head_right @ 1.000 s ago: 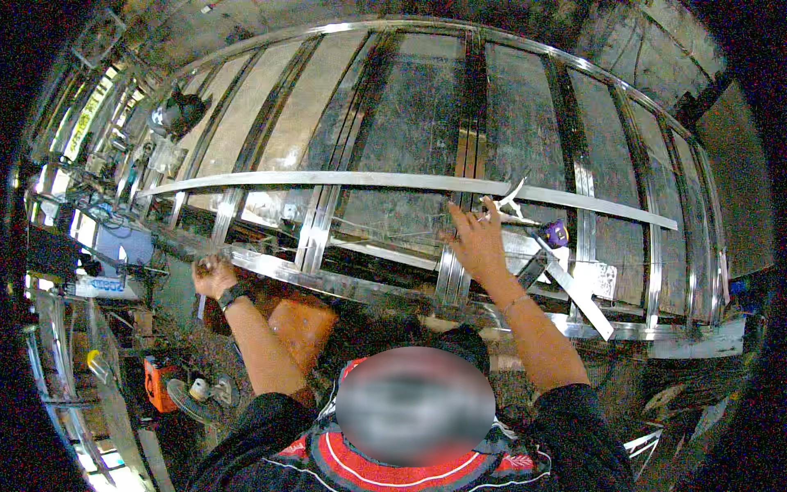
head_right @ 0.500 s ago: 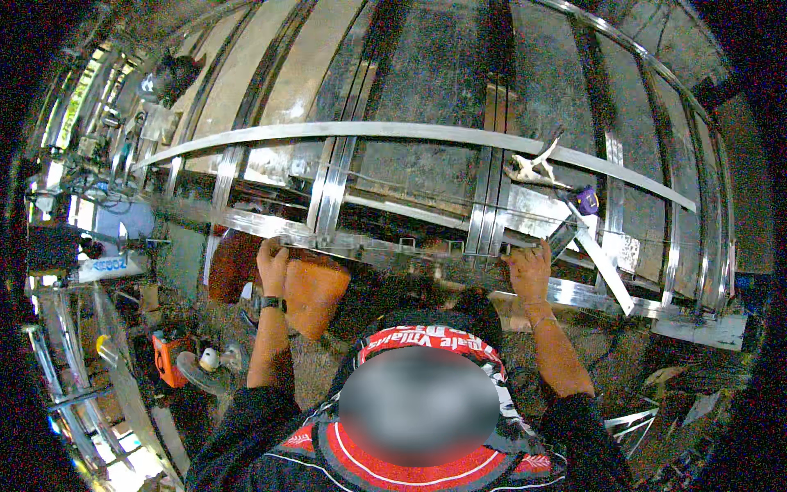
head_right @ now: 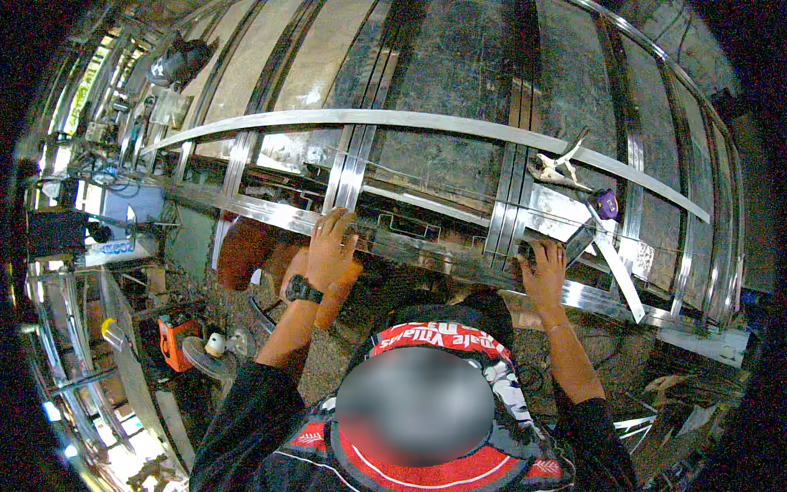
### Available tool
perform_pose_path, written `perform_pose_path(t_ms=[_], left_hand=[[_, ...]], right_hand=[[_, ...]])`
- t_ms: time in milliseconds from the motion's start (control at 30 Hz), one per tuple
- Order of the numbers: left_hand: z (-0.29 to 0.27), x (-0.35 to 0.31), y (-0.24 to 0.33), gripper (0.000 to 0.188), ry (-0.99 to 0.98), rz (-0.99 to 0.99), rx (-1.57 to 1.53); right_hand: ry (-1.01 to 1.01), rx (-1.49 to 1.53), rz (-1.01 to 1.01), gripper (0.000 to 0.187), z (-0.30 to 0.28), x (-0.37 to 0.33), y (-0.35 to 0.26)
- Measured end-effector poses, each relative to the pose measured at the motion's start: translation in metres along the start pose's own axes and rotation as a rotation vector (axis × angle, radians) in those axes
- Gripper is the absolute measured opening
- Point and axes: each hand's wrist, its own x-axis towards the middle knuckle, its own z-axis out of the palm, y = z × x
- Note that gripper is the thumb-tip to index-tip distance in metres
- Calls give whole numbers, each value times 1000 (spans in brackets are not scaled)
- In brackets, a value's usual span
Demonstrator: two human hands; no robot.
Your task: The person uses pliers to bend a thin metal strip into a stepped profile, repeatedly clamping and bending at marked intervals. The person holds the strip with one hand and operates the pliers with the other, creating a series of right-angle bends along the strip.
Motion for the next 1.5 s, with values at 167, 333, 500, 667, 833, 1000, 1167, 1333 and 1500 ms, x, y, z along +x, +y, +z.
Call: perform_pose_path(t_ms=[167, 333, 500, 667, 833, 1000, 1167, 1333, 1500], left_hand=[[21, 24, -5, 34, -119, 57, 47], [42, 41, -17, 21, -333, 244, 267], [53, 49, -14, 11, -114, 426, 145], [19, 52, 18, 11, -57, 459, 42], [7, 48, 39, 11, 101, 465, 53], [14, 40, 59, 15, 233, 367, 103], [20, 43, 68, 13, 275, 348, 68], [6, 56, 67, 13, 221, 457, 9], [13, 58, 61, 22, 153, 454, 12]], right_hand=[[-85, 57, -104, 48, 3, 23, -33], [-186, 221, -379, 52, 29, 69, -100], [-325, 317, -500, 37, 68, 113, -155], [-336, 194, -605, 26, 47, 115, -166], [-226, 286, -559, 18, 18, 103, -179], [-184, 292, -546, 17, 13, 100, -175], [-154, 288, -527, 22, 12, 98, -169], [-205, 236, -621, 24, 2, 108, -154], [-249, 166, -570, 29, 7, 109, -149]])
